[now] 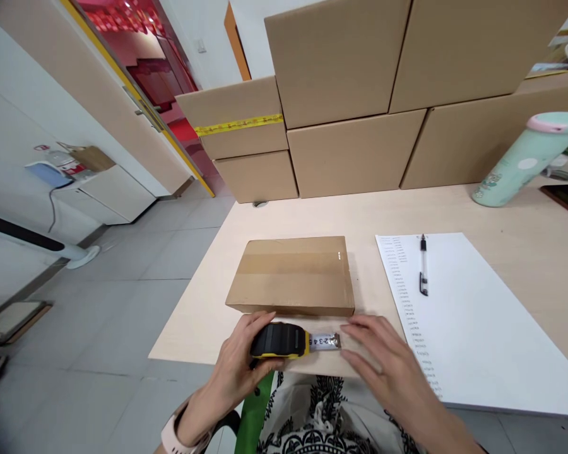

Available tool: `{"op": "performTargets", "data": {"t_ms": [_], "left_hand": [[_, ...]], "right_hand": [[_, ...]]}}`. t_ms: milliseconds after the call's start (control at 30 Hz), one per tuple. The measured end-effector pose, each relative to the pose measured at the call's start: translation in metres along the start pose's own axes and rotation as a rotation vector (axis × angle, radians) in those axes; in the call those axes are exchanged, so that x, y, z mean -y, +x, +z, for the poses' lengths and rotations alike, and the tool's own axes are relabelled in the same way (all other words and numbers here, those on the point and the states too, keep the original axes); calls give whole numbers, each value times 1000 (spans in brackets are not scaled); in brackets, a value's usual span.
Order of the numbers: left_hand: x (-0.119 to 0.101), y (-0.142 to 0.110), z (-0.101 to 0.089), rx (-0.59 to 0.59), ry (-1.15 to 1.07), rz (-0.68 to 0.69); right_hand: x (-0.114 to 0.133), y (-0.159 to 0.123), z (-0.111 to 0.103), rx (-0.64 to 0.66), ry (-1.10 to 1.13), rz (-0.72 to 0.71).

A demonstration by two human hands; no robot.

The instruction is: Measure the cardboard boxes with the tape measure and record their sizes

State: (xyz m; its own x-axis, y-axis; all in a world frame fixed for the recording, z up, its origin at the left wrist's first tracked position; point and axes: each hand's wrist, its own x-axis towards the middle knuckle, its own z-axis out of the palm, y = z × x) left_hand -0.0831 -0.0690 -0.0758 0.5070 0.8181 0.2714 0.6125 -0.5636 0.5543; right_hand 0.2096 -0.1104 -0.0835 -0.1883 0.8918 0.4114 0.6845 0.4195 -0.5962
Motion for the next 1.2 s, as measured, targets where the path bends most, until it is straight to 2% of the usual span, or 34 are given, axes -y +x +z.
{"op": "performTargets", "data": {"t_ms": [100,167,300,400,500,533,600,667,733,767,800,833,867,900,967,1133,1200], "left_hand": [[0,1,-1,16,-6,-4],[0,2,-2,25,-7,-6],[1,3,-2,38,15,-20],[-4,3,-6,15,105,10],[-23,3,-13,-194,181,200],[-33,4,-14,-285,162,279],[-59,13,-12,-365,59,389],[-87,29,-1,-255,-13,536],[-114,51,19,-184,-63,572],[-126,64,31,-159,-77,539],[-137,76,45,-81,-41,509],[-146,88,58,-15,35,454],[-153,99,71,43,107,464],[-158,108,83,96,170,458],[-165,124,104,124,305,385],[-166,150,140,138,513,226],[-164,156,149,164,517,189]], "right_hand": [[-15,3,-32,-91,-35,185],[-30,7,-55,-173,-122,377],[-65,15,-93,-222,-289,726],[-91,18,-107,-212,-377,790],[-116,27,-112,-179,-424,755],[-123,33,-111,-151,-426,753],[-134,49,-108,-70,-423,761],[-141,68,-103,28,-420,763],[-145,86,-96,68,-411,756],[-147,93,-94,83,-388,747],[-148,98,-92,98,-353,733],[-148,101,-92,116,-311,717],[-149,103,-93,137,-267,699],[-148,104,-96,155,-234,683],[-145,103,-106,132,-113,676],[-124,98,-142,-100,539,568],[-114,98,-147,-156,544,525]]}}
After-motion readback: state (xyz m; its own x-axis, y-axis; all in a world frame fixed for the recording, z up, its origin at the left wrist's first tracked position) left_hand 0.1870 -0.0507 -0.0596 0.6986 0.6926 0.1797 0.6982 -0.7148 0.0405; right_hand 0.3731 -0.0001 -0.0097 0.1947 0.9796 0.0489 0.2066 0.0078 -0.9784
